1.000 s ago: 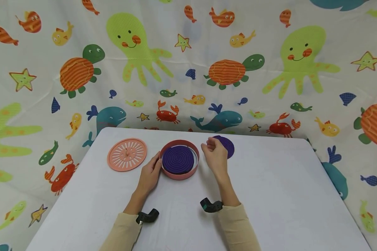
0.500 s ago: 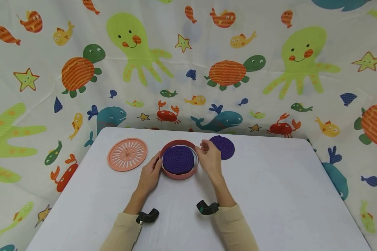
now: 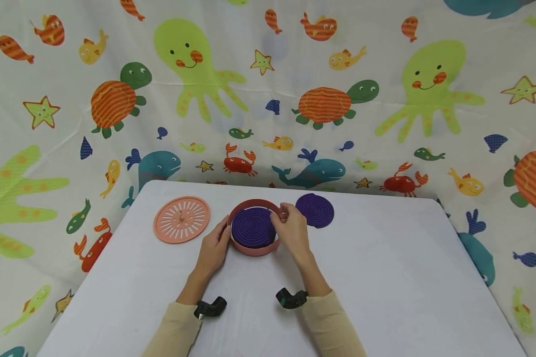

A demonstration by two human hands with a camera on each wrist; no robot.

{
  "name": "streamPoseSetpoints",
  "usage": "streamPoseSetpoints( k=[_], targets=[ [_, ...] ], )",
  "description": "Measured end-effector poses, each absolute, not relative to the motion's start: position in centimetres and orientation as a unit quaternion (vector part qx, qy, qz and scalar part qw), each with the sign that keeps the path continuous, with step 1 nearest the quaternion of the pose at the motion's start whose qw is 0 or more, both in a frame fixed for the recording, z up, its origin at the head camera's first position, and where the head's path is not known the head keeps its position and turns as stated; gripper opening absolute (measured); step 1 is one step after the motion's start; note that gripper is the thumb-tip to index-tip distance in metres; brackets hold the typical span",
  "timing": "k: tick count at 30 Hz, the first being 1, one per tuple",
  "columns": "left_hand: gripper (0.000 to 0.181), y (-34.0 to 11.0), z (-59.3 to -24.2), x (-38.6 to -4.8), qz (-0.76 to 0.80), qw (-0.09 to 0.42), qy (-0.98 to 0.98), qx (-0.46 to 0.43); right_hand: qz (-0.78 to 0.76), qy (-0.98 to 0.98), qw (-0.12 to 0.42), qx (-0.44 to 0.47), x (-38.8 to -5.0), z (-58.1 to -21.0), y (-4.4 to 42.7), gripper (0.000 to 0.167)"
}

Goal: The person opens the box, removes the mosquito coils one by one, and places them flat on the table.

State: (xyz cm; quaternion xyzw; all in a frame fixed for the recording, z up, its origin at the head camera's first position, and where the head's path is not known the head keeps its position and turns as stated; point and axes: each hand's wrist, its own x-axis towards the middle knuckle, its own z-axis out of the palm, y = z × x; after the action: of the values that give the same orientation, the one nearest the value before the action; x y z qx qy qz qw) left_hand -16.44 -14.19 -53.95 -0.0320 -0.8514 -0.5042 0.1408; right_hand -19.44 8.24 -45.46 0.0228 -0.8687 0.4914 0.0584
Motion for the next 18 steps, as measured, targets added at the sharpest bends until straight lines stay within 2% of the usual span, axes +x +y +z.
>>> streamPoseSetpoints(
  k=[7, 18],
  targets=[
    [0.050, -14.19, -53.89, -16.40, -0.503, 0.144, -0.851, -0.035, 0.461, -0.885, 0.038, 0.044, -19.24, -45.52, 7.80, 0.052],
    [0.050, -14.09, -53.80, -16.31, -0.513, 0.136, -0.847, -0.031, 0.408, -0.909, 0.041, 0.075, -19.52, -45.71, 7.29, 0.053]
  ],
)
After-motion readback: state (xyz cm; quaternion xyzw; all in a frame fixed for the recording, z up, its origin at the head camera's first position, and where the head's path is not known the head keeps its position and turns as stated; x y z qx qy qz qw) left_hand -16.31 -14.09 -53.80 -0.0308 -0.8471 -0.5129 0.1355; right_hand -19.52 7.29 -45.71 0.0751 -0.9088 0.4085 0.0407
